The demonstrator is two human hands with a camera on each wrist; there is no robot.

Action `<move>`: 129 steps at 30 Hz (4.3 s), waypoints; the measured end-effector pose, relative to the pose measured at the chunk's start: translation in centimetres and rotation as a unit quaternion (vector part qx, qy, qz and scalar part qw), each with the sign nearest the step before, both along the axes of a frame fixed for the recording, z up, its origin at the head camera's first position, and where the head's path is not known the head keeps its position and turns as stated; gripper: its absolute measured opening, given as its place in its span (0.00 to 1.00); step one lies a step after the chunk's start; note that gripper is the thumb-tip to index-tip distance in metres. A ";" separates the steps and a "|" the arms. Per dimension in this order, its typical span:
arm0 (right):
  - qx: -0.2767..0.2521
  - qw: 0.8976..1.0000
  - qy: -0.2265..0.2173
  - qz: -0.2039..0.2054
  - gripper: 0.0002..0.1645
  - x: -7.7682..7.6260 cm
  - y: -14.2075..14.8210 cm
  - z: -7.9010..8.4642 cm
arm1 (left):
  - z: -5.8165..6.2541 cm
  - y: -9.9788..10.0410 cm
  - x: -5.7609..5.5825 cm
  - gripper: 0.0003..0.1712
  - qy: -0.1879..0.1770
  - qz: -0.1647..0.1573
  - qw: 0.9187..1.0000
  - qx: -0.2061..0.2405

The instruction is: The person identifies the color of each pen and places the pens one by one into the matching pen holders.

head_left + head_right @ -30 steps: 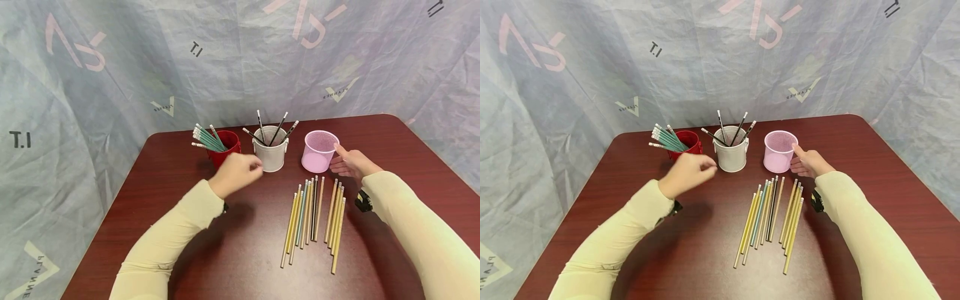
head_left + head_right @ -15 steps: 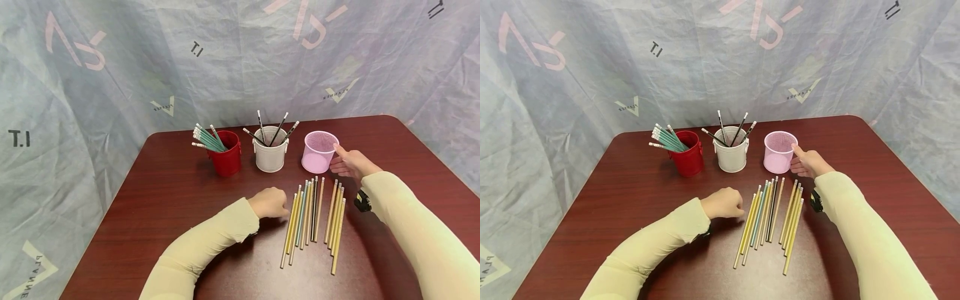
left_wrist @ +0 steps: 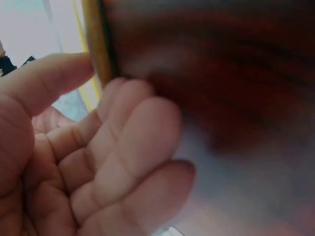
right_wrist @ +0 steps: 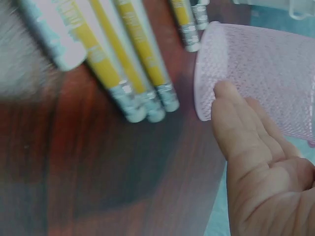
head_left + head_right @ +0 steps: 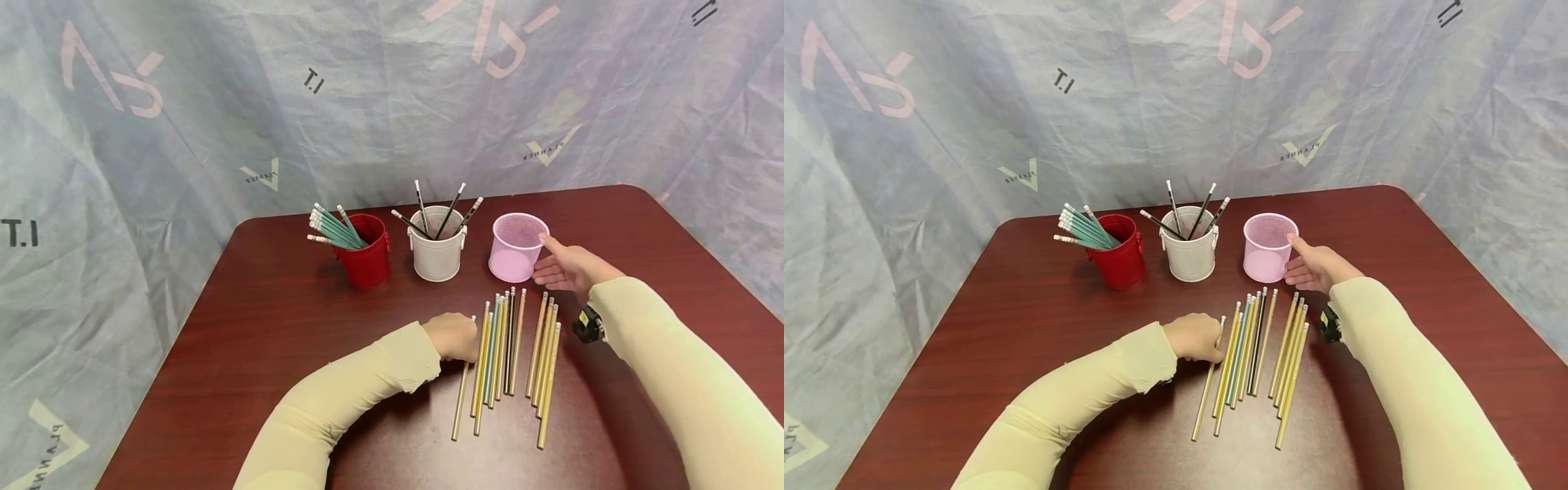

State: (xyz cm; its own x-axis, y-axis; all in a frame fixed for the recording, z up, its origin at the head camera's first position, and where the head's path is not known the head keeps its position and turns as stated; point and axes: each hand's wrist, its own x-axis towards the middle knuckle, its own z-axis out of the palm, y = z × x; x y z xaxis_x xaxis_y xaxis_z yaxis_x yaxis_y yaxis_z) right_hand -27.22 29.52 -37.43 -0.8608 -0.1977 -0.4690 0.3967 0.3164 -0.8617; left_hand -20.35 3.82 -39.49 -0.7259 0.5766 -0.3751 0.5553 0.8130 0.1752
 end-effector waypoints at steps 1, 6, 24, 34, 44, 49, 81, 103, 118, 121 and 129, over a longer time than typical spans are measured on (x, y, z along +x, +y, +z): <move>-0.010 1.000 -0.013 0.005 0.54 -0.1 0.0 0.1 | 0.0 0.0 -0.1 0.20 -0.008 0.002 1.000 0.002; -0.021 0.999 -0.032 0.036 0.51 -0.5 0.1 1.0 | -0.1 -0.5 -0.6 0.21 -0.061 0.004 0.998 0.034; -0.051 0.997 -0.050 0.029 0.49 -0.3 0.4 1.0 | 8.5 -0.9 -4.6 0.08 0.077 0.098 0.894 0.431; -0.049 0.997 -0.051 0.034 0.46 -0.5 0.1 0.9 | 11.4 1.1 -6.0 0.07 0.175 0.178 0.808 0.533; -0.032 0.998 -0.030 0.041 0.49 -0.3 0.2 0.9 | 9.1 3.1 -7.3 0.06 0.184 0.180 0.814 0.521; -0.031 0.999 -0.031 0.033 0.48 -0.3 0.0 0.8 | 7.9 3.8 -7.5 0.07 0.192 0.170 0.844 0.471; -0.040 0.999 -0.008 0.020 0.54 0.0 0.4 -0.5 | 4.0 3.1 -8.0 0.09 0.150 0.206 0.896 0.363; -0.032 0.999 -0.003 0.036 0.55 -0.3 0.6 -0.4 | -0.4 2.7 -2.1 0.20 0.027 0.063 0.997 0.041; -0.015 0.999 -0.004 0.043 0.54 -0.3 0.5 -0.2 | -0.7 1.1 -2.5 0.21 -0.030 0.081 0.992 0.097; -0.013 0.999 -0.009 0.046 0.54 -0.3 0.5 -0.1 | -0.3 -0.1 -2.5 0.19 -0.042 0.073 0.986 0.142; -0.010 0.998 -0.007 0.056 0.53 -0.5 0.5 0.1 | 2.7 -4.3 -1.7 0.08 -0.117 0.044 0.927 0.354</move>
